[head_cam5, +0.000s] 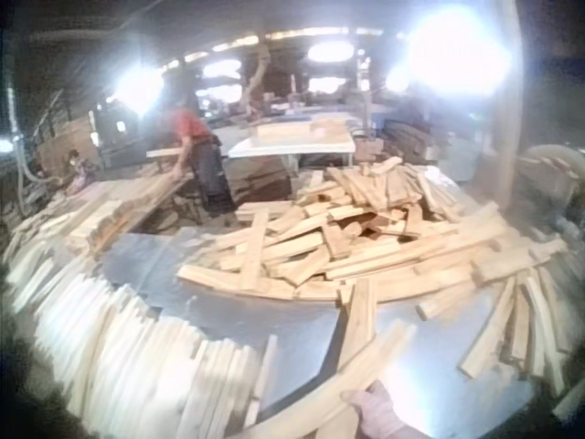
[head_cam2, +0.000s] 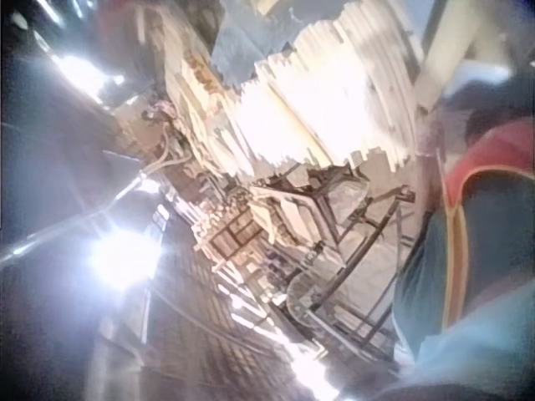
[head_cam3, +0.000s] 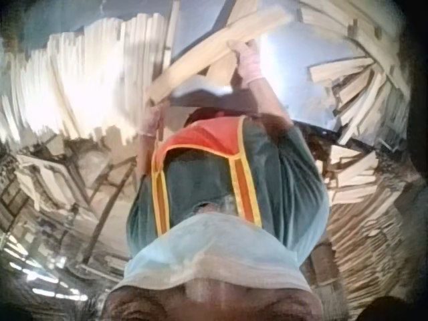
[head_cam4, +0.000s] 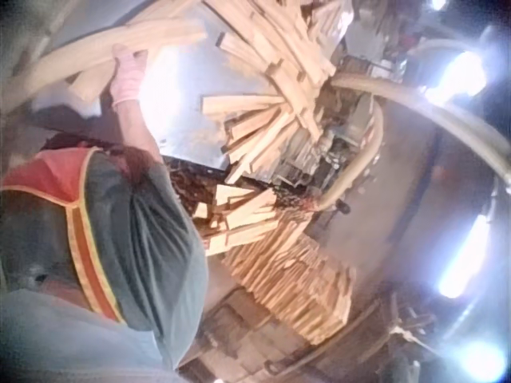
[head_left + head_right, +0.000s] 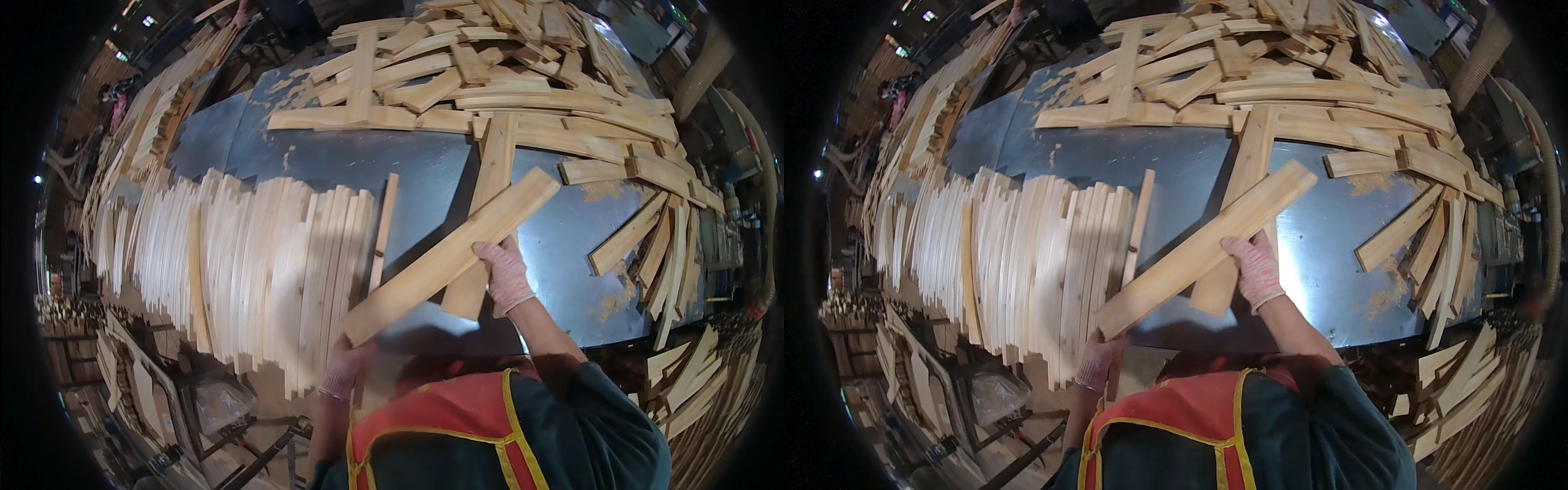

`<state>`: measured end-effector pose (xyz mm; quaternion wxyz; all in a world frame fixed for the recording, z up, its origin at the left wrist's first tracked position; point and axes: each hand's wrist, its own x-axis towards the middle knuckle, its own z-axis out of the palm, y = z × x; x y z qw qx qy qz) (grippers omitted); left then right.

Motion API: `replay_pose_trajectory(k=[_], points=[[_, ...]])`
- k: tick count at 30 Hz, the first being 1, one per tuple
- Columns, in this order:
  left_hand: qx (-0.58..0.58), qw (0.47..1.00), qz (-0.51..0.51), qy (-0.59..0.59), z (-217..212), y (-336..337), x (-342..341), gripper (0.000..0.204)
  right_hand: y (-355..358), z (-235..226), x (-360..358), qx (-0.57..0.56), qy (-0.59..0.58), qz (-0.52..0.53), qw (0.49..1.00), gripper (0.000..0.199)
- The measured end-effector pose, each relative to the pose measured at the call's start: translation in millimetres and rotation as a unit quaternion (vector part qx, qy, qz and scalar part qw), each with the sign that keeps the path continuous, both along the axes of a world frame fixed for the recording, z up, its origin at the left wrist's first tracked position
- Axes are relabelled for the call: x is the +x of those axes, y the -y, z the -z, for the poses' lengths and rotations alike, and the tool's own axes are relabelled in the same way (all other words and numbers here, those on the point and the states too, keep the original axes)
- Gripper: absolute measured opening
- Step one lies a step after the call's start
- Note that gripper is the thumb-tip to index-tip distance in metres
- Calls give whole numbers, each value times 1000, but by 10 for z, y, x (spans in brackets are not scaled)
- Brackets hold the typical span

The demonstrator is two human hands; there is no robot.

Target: The person repeatedly picks up individual wooden planks from a large pile on a metal table and places them into a neat, vertical stack. The person handles the planks one at a time, organizing them from a disordered pile into an orderly arrangement.

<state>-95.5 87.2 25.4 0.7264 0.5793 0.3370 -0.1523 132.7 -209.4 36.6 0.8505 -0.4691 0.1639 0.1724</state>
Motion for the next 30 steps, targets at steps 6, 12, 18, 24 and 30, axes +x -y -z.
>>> replay_pose_trajectory(k=[6,12,18,24,30], points=[[-59,996,44,52,3,-106,-600,74,320,-273,322,-76,51,-92,992,65],[-33,991,79,98,23,227,-117,94,161,-90,17,-244,71,-205,945,76],[327,899,283,-69,-9,923,362,125,-510,684,-843,-252,38,-220,942,92],[79,984,116,105,707,482,-23,106,-439,283,-951,-211,-16,-312,926,88],[46,985,85,144,488,320,-191,89,-530,320,-1205,-267,130,-530,795,103]])
